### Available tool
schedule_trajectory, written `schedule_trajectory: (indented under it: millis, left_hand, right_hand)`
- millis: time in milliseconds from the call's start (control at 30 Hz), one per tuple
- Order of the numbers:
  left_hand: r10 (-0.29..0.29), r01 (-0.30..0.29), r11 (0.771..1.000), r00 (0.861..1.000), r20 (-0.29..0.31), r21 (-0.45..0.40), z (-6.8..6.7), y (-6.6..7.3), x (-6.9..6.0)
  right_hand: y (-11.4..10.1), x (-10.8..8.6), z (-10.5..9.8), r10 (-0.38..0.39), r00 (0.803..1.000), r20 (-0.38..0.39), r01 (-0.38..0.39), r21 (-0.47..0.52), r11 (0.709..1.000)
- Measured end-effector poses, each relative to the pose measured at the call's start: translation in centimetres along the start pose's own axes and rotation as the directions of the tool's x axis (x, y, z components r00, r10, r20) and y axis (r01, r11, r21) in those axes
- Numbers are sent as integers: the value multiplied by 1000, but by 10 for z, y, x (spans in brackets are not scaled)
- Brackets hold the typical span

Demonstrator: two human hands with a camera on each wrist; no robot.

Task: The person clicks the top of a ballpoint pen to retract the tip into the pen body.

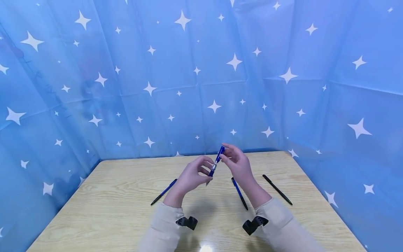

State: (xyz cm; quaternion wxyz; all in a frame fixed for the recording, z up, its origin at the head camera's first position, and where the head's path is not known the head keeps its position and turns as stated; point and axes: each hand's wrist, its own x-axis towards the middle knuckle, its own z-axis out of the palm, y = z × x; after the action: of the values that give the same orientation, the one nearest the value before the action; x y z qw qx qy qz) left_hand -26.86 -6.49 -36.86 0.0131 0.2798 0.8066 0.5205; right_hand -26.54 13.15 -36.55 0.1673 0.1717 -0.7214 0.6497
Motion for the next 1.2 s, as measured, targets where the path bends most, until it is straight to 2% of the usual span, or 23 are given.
schedule_trajectory:
  millis: [33, 100, 200, 233, 267, 400, 600, 733, 900, 1200]
  left_hand:
    - [-4, 4, 1000, 1000, -12, -9, 2, 5, -1]
    - [-17, 15, 999, 999, -39, -44, 8, 6, -1]
    - [-52, 43, 994, 996, -79, -105, 15, 6, 2]
    - [-65, 54, 990, 994, -88, -130, 17, 2, 4]
    - [-79, 64, 985, 992, -93, -161, 19, -4, 6]
    - [-129, 101, 968, 985, -113, -229, 25, -7, 8]
    - [-199, 151, 943, 970, -139, -296, 31, -4, 7]
    - [-220, 155, 924, 963, -153, -350, 35, 0, 5]
    - [-226, 151, 917, 959, -171, -370, 39, 4, 6]
    - [-195, 121, 939, 958, -210, -321, 41, 6, 6]
  right_hand:
    - [-1, 0, 0, 4, 1000, -7, -4, 12, 1000]
    - [-4, 0, 1, 13, 1000, -22, -12, 55, 998]
    - [0, 2, 1, 7, 999, -50, -2, 90, 996]
    - [4, 2, 1, 5, 998, -57, 1, 104, 995]
    - [4, 2, 1, -2, 998, -63, 9, 117, 993]
    - [6, 1, 2, -33, 997, -75, 45, 154, 987]
    - [4, 0, 3, -43, 996, -81, 59, 208, 976]
    - [2, -2, 6, -53, 996, -71, 68, 229, 971]
    - [0, -1, 8, -59, 996, -62, 72, 246, 967]
    - [1, 0, 10, -92, 992, -87, 113, 279, 954]
